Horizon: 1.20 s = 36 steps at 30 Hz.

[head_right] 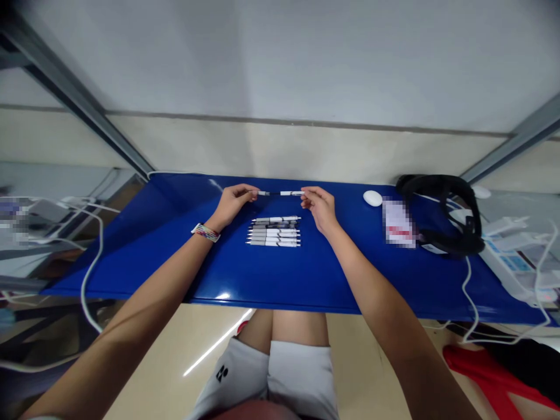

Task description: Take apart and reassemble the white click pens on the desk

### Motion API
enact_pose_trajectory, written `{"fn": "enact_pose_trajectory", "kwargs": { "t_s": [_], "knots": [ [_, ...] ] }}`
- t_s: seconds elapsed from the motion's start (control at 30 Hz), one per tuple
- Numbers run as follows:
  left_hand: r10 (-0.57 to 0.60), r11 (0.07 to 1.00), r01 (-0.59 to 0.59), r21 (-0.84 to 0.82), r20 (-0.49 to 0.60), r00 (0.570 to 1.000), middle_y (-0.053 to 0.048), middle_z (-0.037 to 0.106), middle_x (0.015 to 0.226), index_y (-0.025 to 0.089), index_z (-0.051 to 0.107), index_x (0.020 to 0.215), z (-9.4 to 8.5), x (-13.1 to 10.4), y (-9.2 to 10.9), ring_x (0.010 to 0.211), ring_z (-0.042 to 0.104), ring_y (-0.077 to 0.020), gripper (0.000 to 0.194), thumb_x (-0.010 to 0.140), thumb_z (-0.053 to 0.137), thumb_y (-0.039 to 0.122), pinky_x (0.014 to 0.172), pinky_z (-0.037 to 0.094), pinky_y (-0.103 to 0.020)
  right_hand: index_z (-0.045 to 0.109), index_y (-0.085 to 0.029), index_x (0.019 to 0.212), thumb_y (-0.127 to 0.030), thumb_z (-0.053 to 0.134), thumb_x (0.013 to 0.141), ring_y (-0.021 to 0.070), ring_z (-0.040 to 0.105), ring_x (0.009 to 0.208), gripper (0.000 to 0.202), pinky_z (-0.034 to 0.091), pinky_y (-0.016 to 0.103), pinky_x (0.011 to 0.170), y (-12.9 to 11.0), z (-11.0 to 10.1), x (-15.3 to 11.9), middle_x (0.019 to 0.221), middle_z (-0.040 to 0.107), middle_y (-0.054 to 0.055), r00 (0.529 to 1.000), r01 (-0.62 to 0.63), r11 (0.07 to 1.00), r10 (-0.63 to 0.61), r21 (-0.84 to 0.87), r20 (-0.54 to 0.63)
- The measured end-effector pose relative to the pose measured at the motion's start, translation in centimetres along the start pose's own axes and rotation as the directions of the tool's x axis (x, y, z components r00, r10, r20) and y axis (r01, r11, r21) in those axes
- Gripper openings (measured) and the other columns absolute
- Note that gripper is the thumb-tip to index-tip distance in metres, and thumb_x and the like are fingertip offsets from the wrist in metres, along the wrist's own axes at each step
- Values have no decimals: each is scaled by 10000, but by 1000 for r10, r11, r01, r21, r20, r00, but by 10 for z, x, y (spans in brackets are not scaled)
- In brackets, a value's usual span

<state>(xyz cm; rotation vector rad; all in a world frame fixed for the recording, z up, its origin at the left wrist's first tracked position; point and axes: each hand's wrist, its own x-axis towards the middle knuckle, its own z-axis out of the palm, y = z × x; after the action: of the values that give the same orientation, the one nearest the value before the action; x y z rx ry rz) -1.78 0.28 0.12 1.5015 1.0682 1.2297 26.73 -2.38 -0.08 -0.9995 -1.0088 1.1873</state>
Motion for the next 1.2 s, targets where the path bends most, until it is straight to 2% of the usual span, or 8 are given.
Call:
{"fn": "enact_pose_trajectory", "kwargs": {
  "t_s": [0.23, 0.47, 0.77, 1.07, 1.2],
  "knots": [
    [-2, 1000, 2, -23, -8, 1000, -61, 795, 882, 179, 836, 974, -2, 0, -1, 806, 688, -173, 278, 795, 853, 391, 860, 552, -338, 769, -233, 966, -414, 813, 738, 142, 639, 630, 295, 508, 296, 617, 3, -2, 2, 782, 698, 1, 998, 53, 995, -57, -88, -37],
    [8, 1000, -8, -30, -9, 1000, -51, 762, 821, 167, 822, 924, 0, -1, 2, 776, 658, -161, 212, 822, 807, 352, 841, 540, -334, 737, -246, 986, -435, 730, 789, 140, 646, 617, 273, 509, 292, 607, 6, -13, 9, 795, 677, -6, 992, 88, 984, -101, -153, -78],
    [24, 1000, -24, 10, -16, 1000, -44, 725, 763, 183, 790, 812, -1, 1, -2, 755, 647, -166, 288, 868, 804, 465, 814, 522, -338, 773, -232, 935, -353, 741, 746, 129, 626, 588, 227, 478, 266, 574, 4, -16, 10, 744, 678, -10, 982, 76, 993, -91, -92, -168],
    [-5, 999, 4, -54, -32, 999, -62, 775, 855, 166, 819, 929, -1, 0, -1, 792, 677, -169, 263, 801, 845, 394, 848, 561, -345, 747, -242, 936, -380, 717, 763, 135, 620, 575, 223, 480, 280, 561, 6, -19, 14, 749, 655, -18, 975, 116, 983, -141, -145, -174],
    [-9, 998, 7, -55, -40, 999, -67, 787, 880, 169, 827, 963, -2, 0, -1, 812, 692, -174, 295, 787, 878, 401, 852, 570, -342, 766, -242, 908, -332, 720, 742, 136, 622, 579, 194, 474, 274, 557, 6, -19, 14, 743, 672, -10, 972, 112, 986, -134, -119, -192]
  ]
}}
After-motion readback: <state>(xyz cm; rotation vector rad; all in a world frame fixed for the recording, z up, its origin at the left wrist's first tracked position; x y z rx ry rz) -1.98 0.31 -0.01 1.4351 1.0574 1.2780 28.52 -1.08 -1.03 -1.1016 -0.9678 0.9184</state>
